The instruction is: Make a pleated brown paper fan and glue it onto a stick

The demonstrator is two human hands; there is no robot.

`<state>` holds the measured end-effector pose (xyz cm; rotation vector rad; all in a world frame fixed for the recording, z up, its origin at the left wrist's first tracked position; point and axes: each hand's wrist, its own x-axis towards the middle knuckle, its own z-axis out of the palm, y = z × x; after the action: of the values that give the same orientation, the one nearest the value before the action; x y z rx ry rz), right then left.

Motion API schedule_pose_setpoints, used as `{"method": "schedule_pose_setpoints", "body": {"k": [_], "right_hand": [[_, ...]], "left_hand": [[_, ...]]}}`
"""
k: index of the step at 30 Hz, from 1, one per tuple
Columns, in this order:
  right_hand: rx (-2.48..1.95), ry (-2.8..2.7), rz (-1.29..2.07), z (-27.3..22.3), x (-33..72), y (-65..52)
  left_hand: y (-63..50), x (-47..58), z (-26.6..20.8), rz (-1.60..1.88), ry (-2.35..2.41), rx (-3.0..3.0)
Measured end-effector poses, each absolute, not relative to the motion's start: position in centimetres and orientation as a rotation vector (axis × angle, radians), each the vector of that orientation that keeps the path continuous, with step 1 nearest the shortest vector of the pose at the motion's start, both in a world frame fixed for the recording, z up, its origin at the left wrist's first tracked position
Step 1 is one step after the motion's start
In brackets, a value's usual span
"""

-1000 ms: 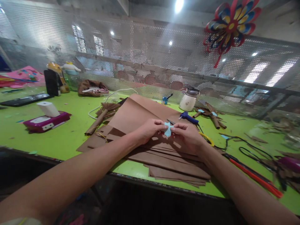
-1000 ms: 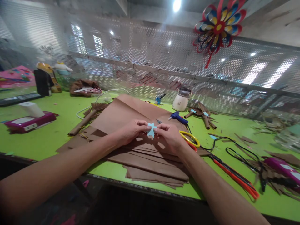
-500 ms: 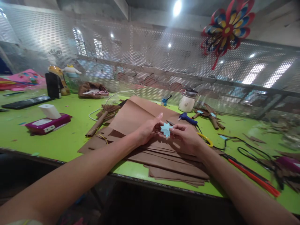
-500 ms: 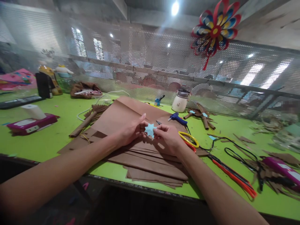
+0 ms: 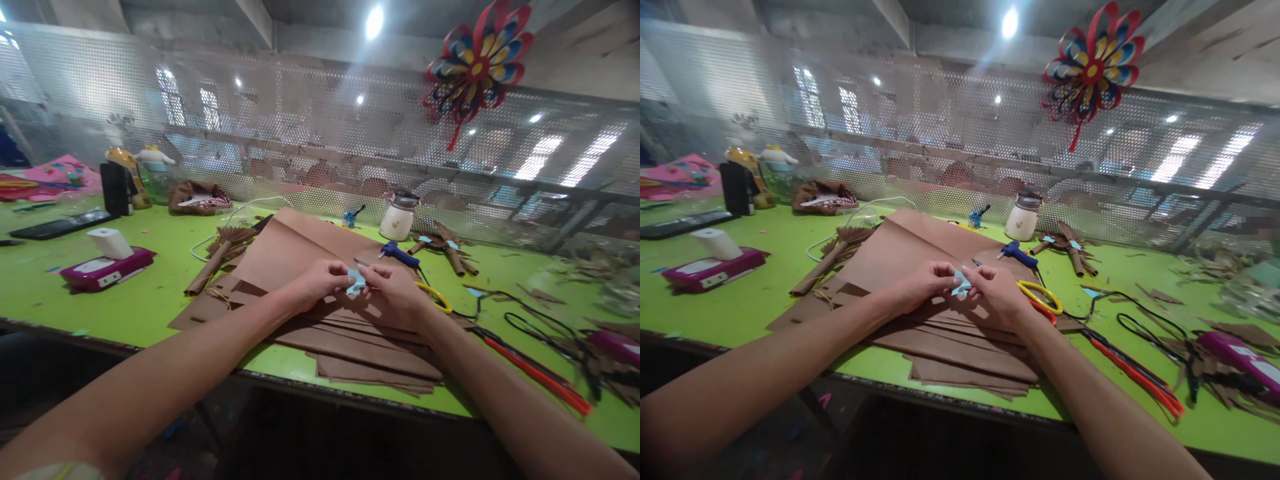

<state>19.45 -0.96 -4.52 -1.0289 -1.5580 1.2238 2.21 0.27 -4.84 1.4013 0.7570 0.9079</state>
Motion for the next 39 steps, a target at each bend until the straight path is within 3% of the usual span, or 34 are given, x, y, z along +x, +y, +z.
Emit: {"method": "schedule_pose_setpoints", "body": {"k": [10, 15, 19, 25, 39], "right_hand": [[-1.097, -1.686, 0.628, -4.2, 21.5, 1.0], [-1.125, -1.900, 0.373, -3.9, 20.9, 0.4], [-1.057, -1.879, 0.589, -3.8, 19.7, -0.5], [-1.042, -1.736, 0.963, -4.3, 19.1, -0.8], [-0.996, -1.113, 0.524, -1.1, 26.7, 3.1]], "left_hand": [[2.6, 1.0, -3.8, 1.395, 0.860, 1.098], [2.4, 0.7, -3.8, 1.289, 0.963, 1.212], [0.8, 1.4, -3.8, 1.024, 0.875, 1.410], [-0.4, 2.3, -3.9, 0.976, 0.777, 1.424], [2.9, 0.4, -3.0, 1.428, 1.033, 1.334]]}}
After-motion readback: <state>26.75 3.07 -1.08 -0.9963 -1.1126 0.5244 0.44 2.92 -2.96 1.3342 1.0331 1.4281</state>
